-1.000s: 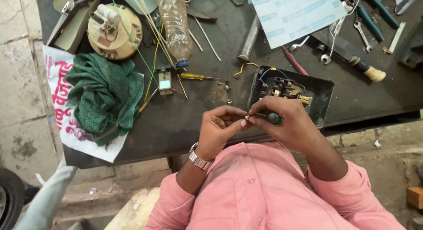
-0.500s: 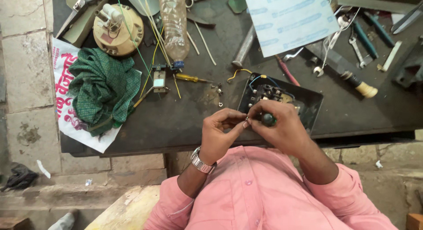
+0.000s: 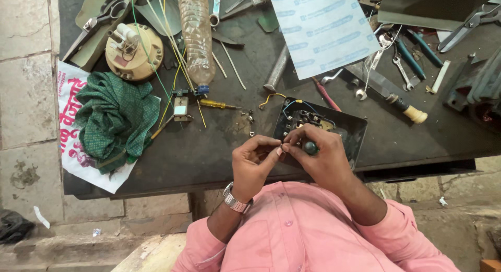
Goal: The person uses a green-handled screwdriver to tighten screws on a small black electrical component placed on a cluttered workbench. They repeatedly pick up small metal parts and insert them into the component while adjusting connections.
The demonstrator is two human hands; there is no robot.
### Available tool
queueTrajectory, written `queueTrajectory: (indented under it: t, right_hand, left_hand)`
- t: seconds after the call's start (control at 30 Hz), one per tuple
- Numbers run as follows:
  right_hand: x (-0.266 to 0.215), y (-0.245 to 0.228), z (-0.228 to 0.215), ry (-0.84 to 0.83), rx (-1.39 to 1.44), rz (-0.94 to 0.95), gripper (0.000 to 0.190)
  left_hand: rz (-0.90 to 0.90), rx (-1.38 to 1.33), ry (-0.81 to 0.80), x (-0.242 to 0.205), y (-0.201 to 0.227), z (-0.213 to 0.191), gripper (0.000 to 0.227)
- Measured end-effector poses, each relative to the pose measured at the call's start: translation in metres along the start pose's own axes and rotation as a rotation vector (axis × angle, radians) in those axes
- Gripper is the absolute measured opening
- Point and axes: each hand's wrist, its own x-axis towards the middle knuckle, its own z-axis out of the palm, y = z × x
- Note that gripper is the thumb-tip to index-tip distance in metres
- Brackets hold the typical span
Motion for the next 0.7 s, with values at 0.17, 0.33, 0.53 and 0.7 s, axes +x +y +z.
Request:
queueTrajectory:
  t: [0.17,0.33,0.53,0.7]
  right_hand:
    - [-0.0008,-0.0057,-0.0016,-0.043,-0.056,-0.048,0.014]
    - [-0.0035,-0.0094,-0.0019,-0.061,-0.04,-0.038,0.01]
    - [-0.0062,-0.0097,0.002,-0.071,-0.072,-0.047,0.01]
    - [-0.0045,-0.0109,0.0004,-0.001,-0.104,-0.007,0.011]
  left_hand:
    - [-0.044,-0.071,0.003,-0.0005,-0.0071,-0.0044,0.014]
    - [0.027,-0.101,-0.052,-0.0046,-0.01,-0.0029,0.014]
    - [-0.029,0.016,0.005,-0.0086,-0.0052,-0.0043,0.017]
    - [0.035,0.004,-0.037,-0.0043,-0.0067,-0.0097,0.017]
